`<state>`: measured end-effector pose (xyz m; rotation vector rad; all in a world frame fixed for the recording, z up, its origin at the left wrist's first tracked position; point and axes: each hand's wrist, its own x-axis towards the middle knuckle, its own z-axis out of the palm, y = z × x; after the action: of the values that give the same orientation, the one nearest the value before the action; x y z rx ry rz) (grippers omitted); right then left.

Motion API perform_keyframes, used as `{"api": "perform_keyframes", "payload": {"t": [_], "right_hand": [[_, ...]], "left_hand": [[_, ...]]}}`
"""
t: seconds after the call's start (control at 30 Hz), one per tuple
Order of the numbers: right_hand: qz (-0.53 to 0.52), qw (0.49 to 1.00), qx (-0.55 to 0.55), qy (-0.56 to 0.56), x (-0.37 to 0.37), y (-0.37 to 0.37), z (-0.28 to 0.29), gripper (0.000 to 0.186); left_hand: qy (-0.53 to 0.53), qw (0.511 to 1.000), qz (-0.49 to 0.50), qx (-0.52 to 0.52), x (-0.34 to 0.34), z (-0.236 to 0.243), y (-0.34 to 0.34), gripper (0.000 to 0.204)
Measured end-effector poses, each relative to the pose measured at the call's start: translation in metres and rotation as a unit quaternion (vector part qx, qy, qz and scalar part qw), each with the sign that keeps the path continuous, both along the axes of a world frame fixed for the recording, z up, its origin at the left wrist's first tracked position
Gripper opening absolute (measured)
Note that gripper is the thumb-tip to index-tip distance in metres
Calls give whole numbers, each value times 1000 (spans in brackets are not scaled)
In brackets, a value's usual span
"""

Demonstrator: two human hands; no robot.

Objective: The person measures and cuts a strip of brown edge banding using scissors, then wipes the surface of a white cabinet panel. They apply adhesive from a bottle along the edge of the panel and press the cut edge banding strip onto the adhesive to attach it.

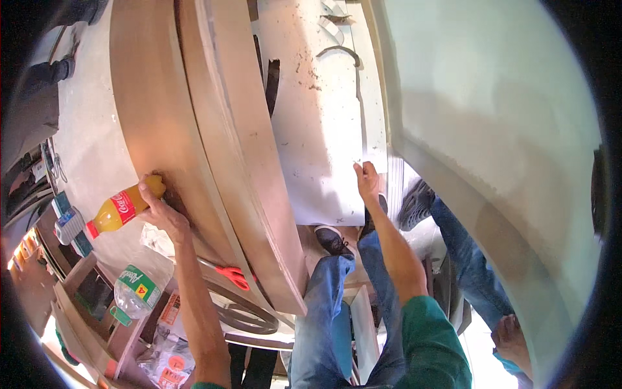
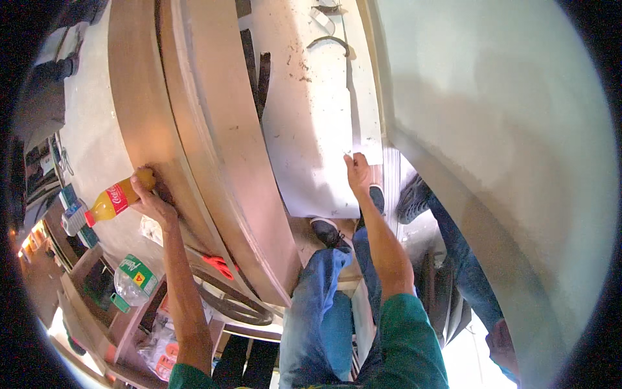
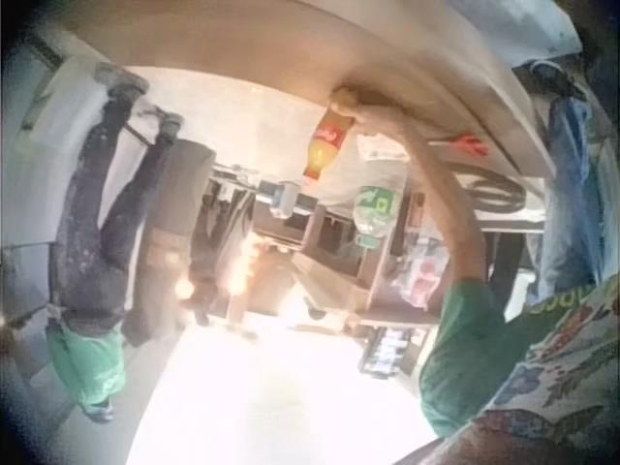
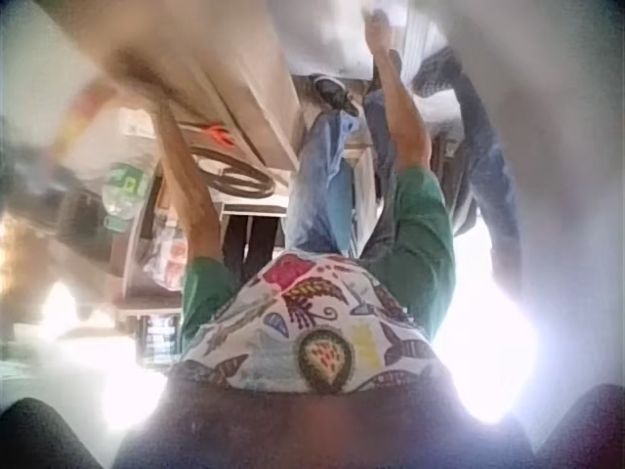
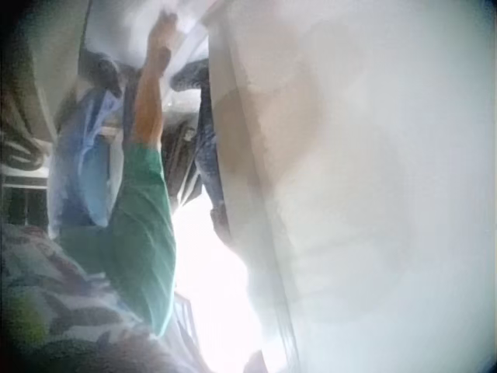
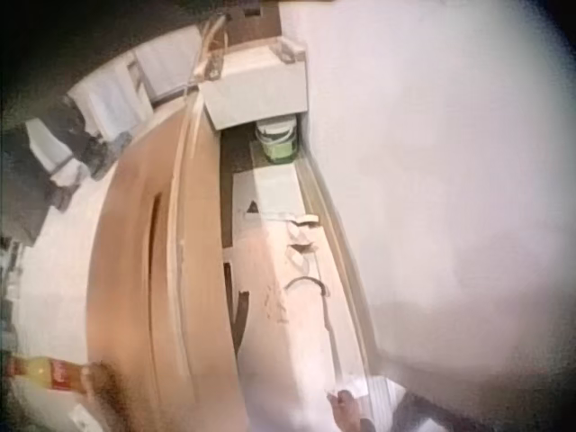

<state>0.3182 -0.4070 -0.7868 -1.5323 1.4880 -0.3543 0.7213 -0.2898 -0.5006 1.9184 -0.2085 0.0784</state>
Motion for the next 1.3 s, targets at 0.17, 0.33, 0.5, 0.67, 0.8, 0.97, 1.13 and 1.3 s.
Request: {"api": "perform_keyframes", "payload": {"t": [0.17,0.33,0.5,0.67,0.8,0.97,1.13,1.3], "right_hand": [[30,999,-20,-5,23,2,90,26],[90,993,-79,13,41,0,161,18],[152,977,-140,50,48,12,228,16],[225,959,-147,87,56,32,278,19],[213,965,-123,91,63,40,301,18],[221,961,-148,78,59,35,325,10],[175,974,-105,99,49,31,334,15],[192,969,-95,123,49,14,319,18]], "left_hand": [[20,999,29,5,-4,7,-3,36],[-20,998,57,-23,-2,2,-1,37],[40,998,38,23,5,1,9,36],[9,997,15,-69,4,1,8,32],[11,998,29,-52,4,-1,7,34],[30,998,55,-29,6,4,6,36],[42,998,14,-48,-3,23,8,36],[117,987,7,-109,-11,49,17,34]]}}
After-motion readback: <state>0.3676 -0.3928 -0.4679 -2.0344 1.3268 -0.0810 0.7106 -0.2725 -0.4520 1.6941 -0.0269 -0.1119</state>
